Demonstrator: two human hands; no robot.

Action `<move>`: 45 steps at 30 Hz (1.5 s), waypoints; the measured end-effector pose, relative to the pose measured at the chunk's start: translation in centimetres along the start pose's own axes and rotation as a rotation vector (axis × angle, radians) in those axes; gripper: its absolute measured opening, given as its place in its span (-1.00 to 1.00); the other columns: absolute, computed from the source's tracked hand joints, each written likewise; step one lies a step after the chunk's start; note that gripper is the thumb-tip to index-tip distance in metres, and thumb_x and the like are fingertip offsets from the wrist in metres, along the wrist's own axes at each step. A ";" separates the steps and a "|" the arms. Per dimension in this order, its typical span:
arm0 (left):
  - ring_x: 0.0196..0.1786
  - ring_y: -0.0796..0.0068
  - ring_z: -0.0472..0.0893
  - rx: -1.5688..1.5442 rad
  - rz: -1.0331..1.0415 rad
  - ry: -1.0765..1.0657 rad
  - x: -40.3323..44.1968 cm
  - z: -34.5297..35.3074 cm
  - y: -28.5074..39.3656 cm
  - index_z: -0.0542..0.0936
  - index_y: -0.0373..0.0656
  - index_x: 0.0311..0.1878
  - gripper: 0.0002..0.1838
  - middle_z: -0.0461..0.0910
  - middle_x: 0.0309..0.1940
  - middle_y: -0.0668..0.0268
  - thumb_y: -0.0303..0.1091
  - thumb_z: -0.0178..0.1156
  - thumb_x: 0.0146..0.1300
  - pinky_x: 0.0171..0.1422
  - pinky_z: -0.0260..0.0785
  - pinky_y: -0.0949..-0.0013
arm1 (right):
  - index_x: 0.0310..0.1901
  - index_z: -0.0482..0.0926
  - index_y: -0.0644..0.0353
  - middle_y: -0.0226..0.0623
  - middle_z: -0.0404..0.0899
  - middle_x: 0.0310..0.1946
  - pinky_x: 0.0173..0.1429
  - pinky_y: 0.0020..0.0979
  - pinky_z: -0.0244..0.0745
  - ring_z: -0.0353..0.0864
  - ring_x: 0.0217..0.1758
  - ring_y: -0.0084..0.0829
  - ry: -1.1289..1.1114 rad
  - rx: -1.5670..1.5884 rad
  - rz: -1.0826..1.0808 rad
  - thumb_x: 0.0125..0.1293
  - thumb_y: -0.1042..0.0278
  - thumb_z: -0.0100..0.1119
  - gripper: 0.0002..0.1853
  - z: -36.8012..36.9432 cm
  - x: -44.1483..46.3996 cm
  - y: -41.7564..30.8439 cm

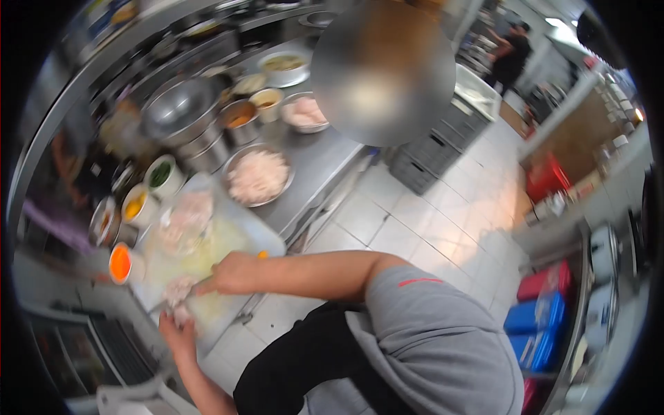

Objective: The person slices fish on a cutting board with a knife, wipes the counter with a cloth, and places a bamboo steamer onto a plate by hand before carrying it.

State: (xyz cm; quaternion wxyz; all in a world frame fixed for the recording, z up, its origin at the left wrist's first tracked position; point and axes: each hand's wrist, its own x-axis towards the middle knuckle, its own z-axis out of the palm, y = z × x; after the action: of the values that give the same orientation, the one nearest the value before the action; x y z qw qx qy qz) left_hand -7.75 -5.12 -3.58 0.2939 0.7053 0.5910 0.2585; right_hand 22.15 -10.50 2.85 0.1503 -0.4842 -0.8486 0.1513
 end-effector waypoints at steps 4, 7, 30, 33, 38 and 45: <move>0.32 0.04 0.39 0.005 0.091 0.035 0.7 0.3 -2.5 0.15 -0.39 0.42 -0.12 0.25 0.29 -0.07 -0.62 0.37 0.02 0.34 0.35 0.14 | 0.07 0.63 -0.30 -0.12 0.56 -0.20 -0.20 -0.12 0.51 0.63 -0.14 -0.10 0.271 -0.047 -0.022 0.21 0.11 0.20 -0.64 4.9 -0.4 -0.4; 0.18 0.02 0.50 0.482 0.205 0.102 2.5 -1.1 -2.9 0.33 -0.44 0.29 -0.34 0.42 0.18 -0.11 -0.37 0.36 0.20 0.29 0.38 0.14 | 0.11 0.61 -0.24 -0.19 0.52 -0.12 -0.11 -0.13 0.45 0.56 0.00 -0.15 0.325 -0.205 0.076 0.22 0.13 0.18 -0.61 5.2 -1.2 -1.2; 0.08 0.34 0.40 -0.289 0.544 0.507 -6.5 11.3 28.7 0.23 -0.23 0.24 -0.51 0.28 0.14 0.13 -0.58 0.09 0.25 0.23 0.30 0.27 | -0.14 0.58 0.17 -0.15 0.52 -0.33 -0.23 -0.23 0.46 0.56 -0.34 -0.21 0.935 0.468 0.829 0.22 0.46 0.25 -0.83 -7.5 -37.4 23.9; 0.00 0.38 0.41 -0.246 0.592 0.433 -6.2 15.4 33.1 0.28 -0.22 0.17 -0.57 0.29 0.11 0.14 -0.61 0.07 0.23 0.16 0.34 0.30 | -0.08 0.56 0.14 -0.11 0.51 -0.21 -0.08 -0.16 0.48 0.55 -0.14 -0.06 0.813 0.057 0.728 0.17 0.48 0.25 -0.75 -13.1 -38.3 30.0; -0.01 0.35 0.41 -0.184 0.611 0.411 -5.2 19.0 36.9 0.28 -0.21 0.16 -0.55 0.28 0.09 0.13 -0.63 0.07 0.20 0.15 0.35 0.28 | 0.09 0.53 0.09 -0.03 0.51 0.00 0.13 -0.12 0.46 0.51 0.05 0.04 0.889 -0.202 0.645 0.21 0.38 0.25 -0.62 -23.6 -33.2 39.8; 0.02 0.30 0.41 -0.235 0.724 0.453 0.5 22.1 39.3 0.24 -0.20 0.22 -0.56 0.29 0.08 0.11 -0.57 0.04 0.29 0.17 0.34 0.24 | 0.49 0.18 -0.34 -0.06 -0.07 0.56 0.52 0.34 -0.35 -0.20 0.61 0.13 0.356 -0.347 1.139 0.37 -0.29 -0.15 -0.32 -20.4 -29.9 51.6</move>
State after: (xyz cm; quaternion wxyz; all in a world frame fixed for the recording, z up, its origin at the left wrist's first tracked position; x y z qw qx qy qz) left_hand 34.88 -12.13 9.41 0.1255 0.7544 0.3218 0.5582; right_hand 84.97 -9.08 -2.58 0.1045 -0.8960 -0.4313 -0.0153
